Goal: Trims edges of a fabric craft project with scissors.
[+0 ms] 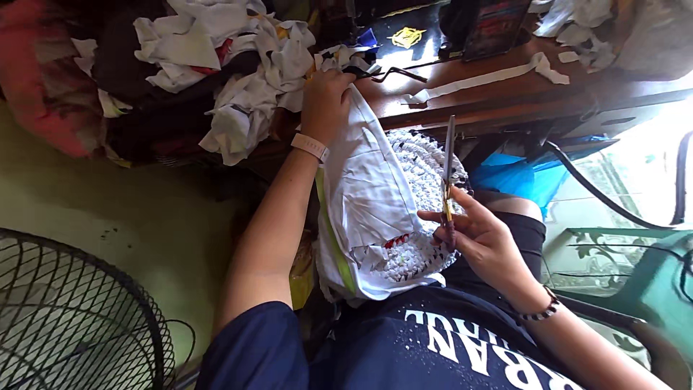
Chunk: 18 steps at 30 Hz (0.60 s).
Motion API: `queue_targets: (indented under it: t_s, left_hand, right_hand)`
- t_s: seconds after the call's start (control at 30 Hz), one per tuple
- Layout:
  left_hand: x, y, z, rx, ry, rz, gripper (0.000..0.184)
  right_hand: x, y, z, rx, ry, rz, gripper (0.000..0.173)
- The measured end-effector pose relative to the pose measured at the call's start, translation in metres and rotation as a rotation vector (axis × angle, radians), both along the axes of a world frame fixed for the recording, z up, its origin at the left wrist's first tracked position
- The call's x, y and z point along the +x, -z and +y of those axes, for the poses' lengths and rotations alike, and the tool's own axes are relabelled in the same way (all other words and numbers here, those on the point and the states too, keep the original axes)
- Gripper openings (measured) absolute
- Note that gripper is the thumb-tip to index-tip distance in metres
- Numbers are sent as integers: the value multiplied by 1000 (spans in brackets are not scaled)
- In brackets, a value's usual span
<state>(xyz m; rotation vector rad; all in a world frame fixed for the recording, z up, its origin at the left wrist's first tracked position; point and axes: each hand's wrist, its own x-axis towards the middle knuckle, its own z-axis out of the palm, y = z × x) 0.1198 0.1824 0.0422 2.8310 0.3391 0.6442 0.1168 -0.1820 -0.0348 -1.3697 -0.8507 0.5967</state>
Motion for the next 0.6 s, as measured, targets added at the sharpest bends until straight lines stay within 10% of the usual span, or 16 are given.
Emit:
queue_targets:
  t_s: [0.6]
  left_hand:
    - [2, 8, -9, 9, -166, 24, 33]
  right_hand:
    - [-4, 4, 7, -8, -23, -30, 62]
